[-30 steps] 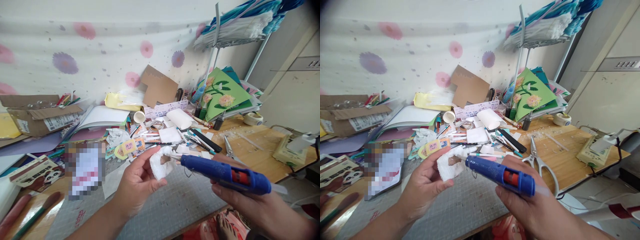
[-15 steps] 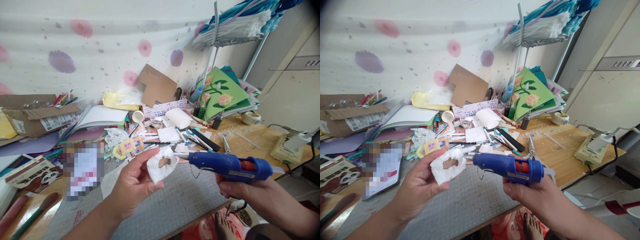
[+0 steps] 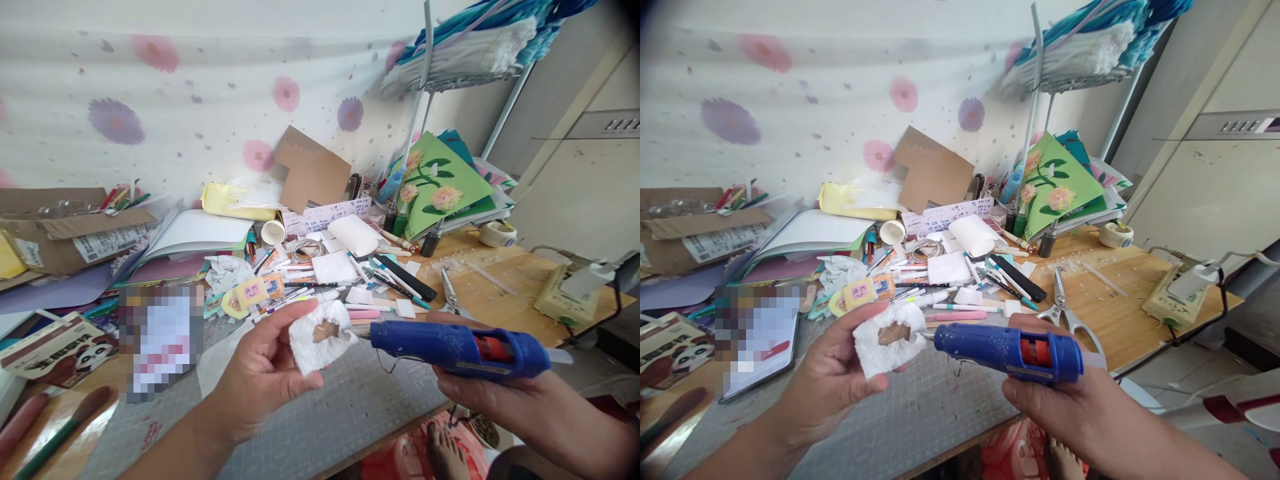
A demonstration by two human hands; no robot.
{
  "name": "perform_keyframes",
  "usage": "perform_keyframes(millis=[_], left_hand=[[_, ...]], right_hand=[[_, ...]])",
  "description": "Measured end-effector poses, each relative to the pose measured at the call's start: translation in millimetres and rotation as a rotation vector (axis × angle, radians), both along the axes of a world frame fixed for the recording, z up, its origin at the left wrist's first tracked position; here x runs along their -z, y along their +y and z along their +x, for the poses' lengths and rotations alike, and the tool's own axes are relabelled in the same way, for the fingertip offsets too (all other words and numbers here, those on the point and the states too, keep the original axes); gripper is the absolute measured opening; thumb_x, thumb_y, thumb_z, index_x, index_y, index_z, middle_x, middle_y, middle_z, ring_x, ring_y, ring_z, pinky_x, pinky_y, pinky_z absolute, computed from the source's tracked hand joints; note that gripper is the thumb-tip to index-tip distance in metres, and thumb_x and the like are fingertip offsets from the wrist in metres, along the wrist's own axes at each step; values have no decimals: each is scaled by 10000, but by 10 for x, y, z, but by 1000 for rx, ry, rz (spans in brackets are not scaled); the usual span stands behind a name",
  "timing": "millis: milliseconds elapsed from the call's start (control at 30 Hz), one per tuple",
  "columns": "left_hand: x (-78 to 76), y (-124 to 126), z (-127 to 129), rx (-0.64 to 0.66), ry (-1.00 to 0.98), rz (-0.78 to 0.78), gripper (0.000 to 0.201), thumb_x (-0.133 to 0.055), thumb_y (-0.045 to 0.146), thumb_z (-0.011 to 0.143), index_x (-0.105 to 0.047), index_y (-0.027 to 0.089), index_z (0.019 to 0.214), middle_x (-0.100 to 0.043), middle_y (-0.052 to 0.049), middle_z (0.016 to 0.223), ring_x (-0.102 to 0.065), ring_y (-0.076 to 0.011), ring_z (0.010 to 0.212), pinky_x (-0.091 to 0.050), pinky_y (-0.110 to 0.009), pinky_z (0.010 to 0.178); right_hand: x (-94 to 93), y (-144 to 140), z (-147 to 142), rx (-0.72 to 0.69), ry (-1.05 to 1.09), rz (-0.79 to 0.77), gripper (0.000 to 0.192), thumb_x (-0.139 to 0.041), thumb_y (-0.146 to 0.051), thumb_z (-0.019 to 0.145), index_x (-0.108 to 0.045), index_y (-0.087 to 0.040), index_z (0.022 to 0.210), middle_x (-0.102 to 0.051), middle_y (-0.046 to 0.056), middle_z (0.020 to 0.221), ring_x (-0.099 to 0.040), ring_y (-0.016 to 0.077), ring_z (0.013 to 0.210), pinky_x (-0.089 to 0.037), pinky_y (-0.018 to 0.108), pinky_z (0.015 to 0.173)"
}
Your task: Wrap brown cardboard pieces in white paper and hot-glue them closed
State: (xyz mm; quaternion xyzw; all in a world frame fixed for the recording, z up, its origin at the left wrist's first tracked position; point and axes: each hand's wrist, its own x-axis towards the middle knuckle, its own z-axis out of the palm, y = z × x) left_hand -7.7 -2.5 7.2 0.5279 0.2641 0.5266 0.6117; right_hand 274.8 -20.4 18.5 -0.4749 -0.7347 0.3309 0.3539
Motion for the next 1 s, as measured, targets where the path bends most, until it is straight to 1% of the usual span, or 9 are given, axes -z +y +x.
perform_keyframes(millis=[167, 300, 367, 400, 500, 567, 733, 867, 1000], left_hand=[[-33, -7, 10, 56, -59, -72, 579, -755, 35, 612, -650, 350, 1086, -695, -5, 1000, -646, -168, 843, -561, -248, 700], [-44, -16, 20, 61, -95, -111, 569, -769, 55, 601, -655, 355, 1071, -689, 15, 985, -641, -158, 820, -574, -258, 689], [-47, -23, 23, 71, -120, -137, 574, -779, 66, 593, -653, 355, 1072, -690, 21, 980, -644, -154, 809, -578, -249, 674], [-48, -28, 25, 76, -133, -151, 576, -783, 72, 589, -651, 353, 1075, -693, 21, 982, -647, -153, 807, -577, -241, 667], [-50, -36, 31, 84, -166, -185, 583, -789, 84, 590, -643, 347, 1090, -702, 13, 1002, -661, -158, 813, -569, -212, 654], [-51, -33, 34, 77, -186, -207, 577, -785, 91, 599, -640, 350, 1094, -701, 14, 1019, -673, -169, 825, -564, -198, 651], [-62, -19, 48, 80, -238, -246, 575, -776, 75, 610, -637, 351, 1096, -696, 18, 1021, -680, -166, 819, -561, -211, 685], [-68, -37, 61, 55, -248, -223, 585, -789, 69, 586, -645, 314, 1097, -693, 1, 1009, -651, -142, 811, -556, -215, 698], [-77, -49, 61, 57, -231, -222, 585, -806, 86, 563, -658, 311, 1082, -695, -4, 987, -642, -129, 770, -548, -201, 676]], right_hand=[[-67, -10, -35, -34, 10, 10, 203, -675, -269, 729, -668, -293, 930, -668, 34, 976, -618, 291, 931, -536, 428, 807], [2, -30, -24, 44, 35, 1, 388, -699, -303, 710, -599, -320, 1085, -651, 37, 1049, -602, 295, 975, -507, 466, 860], [53, -33, -5, 99, 84, -54, 443, -693, -322, 722, -557, -320, 1143, -661, 32, 976, -627, 256, 897, -531, 440, 819], [73, -29, 7, 105, 118, -97, 391, -683, -333, 733, -576, -308, 1109, -665, 24, 897, -638, 230, 826, -553, 406, 766], [95, -6, 50, 60, 208, -237, 153, -664, -362, 744, -660, -259, 857, -644, 10, 724, -626, 178, 676, -564, 305, 616], [93, 5, 70, 15, 226, -342, 129, -679, -364, 724, -676, -244, 772, -656, 19, 736, -630, 179, 685, -557, 288, 600], [74, 0, -5, -21, 259, -456, 97, -688, -323, 698, -682, -231, 730, -616, -1, 683, -582, 152, 641, -518, 275, 601], [76, 29, -114, -116, 317, -522, 109, -651, -308, 722, -644, -200, 714, -550, -19, 656, -502, 117, 611, -454, 249, 588], [107, 76, -154, -160, 356, -516, 178, -618, -320, 732, -573, -164, 659, -525, -12, 618, -457, 109, 587, -389, 240, 558]])
